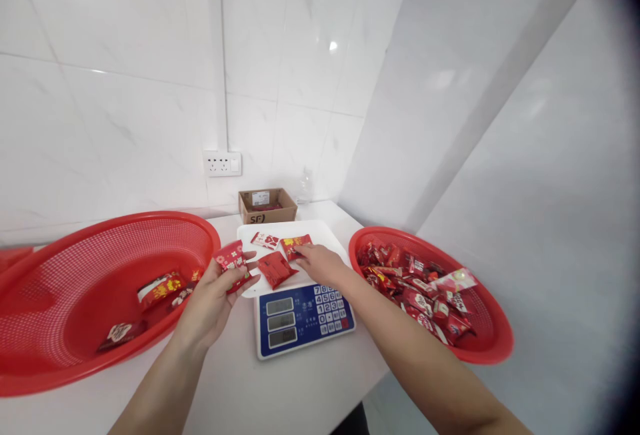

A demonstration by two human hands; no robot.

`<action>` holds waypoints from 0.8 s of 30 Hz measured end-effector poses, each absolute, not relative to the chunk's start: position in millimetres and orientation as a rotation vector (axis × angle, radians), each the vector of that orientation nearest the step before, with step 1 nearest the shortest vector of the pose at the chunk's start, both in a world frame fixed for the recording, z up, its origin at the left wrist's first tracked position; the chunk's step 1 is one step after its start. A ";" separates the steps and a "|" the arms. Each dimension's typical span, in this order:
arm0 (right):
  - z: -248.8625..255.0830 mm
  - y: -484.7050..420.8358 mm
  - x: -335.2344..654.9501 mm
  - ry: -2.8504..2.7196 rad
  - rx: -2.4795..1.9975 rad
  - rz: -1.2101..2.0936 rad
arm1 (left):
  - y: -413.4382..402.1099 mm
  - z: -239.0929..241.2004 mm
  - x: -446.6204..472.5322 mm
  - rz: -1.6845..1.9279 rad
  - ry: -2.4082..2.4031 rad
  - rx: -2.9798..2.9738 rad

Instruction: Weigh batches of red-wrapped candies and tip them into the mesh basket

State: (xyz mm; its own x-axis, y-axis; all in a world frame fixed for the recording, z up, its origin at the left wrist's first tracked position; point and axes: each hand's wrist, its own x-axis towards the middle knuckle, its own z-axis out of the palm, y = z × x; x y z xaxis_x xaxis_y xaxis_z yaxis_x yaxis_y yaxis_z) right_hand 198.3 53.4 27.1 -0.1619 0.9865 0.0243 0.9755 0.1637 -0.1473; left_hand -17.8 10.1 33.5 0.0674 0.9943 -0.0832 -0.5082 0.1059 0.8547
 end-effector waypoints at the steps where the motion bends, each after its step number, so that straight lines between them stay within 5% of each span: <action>1: 25.8 52.2 202.5 -2.314 -1.973 0.155 | 10.1 33.4 -17.5 1.312 0.824 0.756; 24: 20.4 56.1 226.1 -1.958 -1.907 0.238 | 10.9 27.4 -14.4 1.172 0.754 0.984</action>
State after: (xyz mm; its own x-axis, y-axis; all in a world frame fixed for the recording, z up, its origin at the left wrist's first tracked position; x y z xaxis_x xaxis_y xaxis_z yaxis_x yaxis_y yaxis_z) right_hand 226.1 56.1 20.4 0.0064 0.9870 0.1604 0.9198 0.0571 -0.3883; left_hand -14.4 10.9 27.4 0.2431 0.9699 0.0117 -0.3917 0.0872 0.9160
